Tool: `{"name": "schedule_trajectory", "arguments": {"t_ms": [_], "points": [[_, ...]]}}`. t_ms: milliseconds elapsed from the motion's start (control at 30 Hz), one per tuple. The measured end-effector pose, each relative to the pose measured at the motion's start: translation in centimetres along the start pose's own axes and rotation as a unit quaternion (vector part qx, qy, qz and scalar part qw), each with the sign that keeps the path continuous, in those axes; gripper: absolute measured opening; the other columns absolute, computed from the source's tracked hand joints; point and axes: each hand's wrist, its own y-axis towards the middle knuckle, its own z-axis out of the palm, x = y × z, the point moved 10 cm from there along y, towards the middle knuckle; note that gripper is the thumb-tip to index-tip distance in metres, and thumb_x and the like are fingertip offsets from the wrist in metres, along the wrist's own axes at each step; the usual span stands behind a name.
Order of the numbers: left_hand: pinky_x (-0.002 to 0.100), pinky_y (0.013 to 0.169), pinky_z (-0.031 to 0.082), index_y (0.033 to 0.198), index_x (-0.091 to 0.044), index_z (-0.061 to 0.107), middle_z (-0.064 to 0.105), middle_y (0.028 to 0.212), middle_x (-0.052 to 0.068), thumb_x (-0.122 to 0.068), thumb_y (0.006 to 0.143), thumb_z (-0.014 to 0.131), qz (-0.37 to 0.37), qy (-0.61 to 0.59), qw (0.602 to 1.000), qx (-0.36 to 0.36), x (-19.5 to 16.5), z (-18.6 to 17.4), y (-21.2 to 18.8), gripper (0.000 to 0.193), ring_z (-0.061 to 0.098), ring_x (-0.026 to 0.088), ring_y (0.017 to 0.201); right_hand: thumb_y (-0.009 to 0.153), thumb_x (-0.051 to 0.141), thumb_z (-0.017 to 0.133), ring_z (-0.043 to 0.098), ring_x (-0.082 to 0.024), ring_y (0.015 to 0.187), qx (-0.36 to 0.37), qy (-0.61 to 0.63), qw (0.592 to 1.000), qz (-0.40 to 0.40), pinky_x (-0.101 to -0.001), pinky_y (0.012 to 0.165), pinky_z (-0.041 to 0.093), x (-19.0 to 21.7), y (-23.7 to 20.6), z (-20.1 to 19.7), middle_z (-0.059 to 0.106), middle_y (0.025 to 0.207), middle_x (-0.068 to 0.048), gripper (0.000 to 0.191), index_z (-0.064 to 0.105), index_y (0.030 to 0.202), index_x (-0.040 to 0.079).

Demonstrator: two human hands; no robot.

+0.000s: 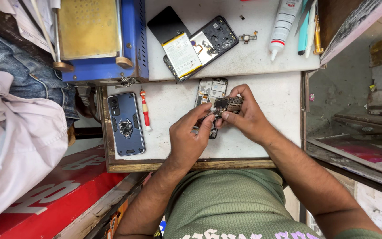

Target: The person works at a repair bench on a disassembled smartphone. They lift the motherboard out of the phone frame, set it on the bench, and use a small brush to clean the board and its contacts, handling small components and screws while working on the board by hand.

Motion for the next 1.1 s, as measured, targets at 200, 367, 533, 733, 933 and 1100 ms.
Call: {"name": "schedule_trajectory", "arguments": {"t_ms": [200,367,533,733,933,1100], "points": [[0.027,0.080,0.064,0.125,-0.002,0.070,0.079,0.104,0.011,-0.009,0.100,0.072,-0.079,-0.122,0.989,0.043,-0.1,0.6,-1.7,0.026,0.076,0.014,0.093,0.096,0.000,0.066,0.072,-0.024,0.084,0.120,0.277,0.953,0.043,-0.0359,0.075,0.063,0.4,-1.2,1.7,0.068,0.104,-0.020,0.048,0.030,0.126,0.012],[0.027,0.080,0.063,0.121,-0.003,0.071,0.079,0.103,0.009,-0.008,0.099,0.074,-0.053,-0.071,0.996,0.027,-0.6,-0.2,-1.9,0.022,0.076,0.014,0.091,0.098,0.001,0.066,0.073,-0.023,0.088,0.134,0.262,0.956,0.011,-0.0357,0.077,0.063,1.0,-1.0,1.9,0.068,0.105,-0.018,0.041,0.036,0.125,0.010],[0.029,0.077,0.061,0.109,-0.006,0.073,0.075,0.109,0.010,-0.006,0.094,0.079,0.014,0.159,0.981,-0.110,0.5,-7.9,1.2,0.016,0.073,0.018,0.092,0.097,0.004,0.066,0.075,-0.019,0.085,-0.059,0.001,0.998,0.034,-0.0337,0.070,0.065,-0.1,-0.3,-1.5,0.071,0.096,-0.013,0.022,0.051,0.113,0.005],[0.034,0.063,0.051,0.105,-0.003,0.072,0.064,0.094,0.009,-0.010,0.090,0.091,-0.031,0.312,0.923,-0.221,4.3,-16.2,3.3,0.024,0.059,0.020,0.075,0.097,0.003,0.065,0.073,-0.016,0.083,-0.099,-0.015,0.994,0.044,-0.0317,0.075,0.066,-0.2,0.0,-2.2,0.070,0.096,-0.012,0.024,0.057,0.119,-0.001],[0.035,0.065,0.056,0.109,-0.003,0.063,0.064,0.098,0.011,-0.024,0.088,0.087,-0.131,0.314,0.931,-0.130,4.7,-9.7,1.0,0.038,0.064,0.022,0.077,0.099,0.003,0.063,0.072,-0.015,0.084,-0.122,-0.074,0.989,0.031,-0.0296,0.075,0.064,0.0,0.3,-3.1,0.071,0.099,-0.012,0.033,0.053,0.130,-0.003],[0.059,0.094,0.045,0.135,-0.002,0.055,0.052,0.137,0.032,-0.044,0.074,0.085,-0.018,0.367,0.925,0.097,2.4,2.9,-1.8,0.079,0.054,0.045,0.117,0.099,0.006,0.063,0.068,-0.013,0.076,-0.152,-0.106,0.982,0.029,-0.0265,0.067,0.060,0.5,0.5,-3.8,0.069,0.095,-0.009,0.051,0.045,0.147,0.000]]}}
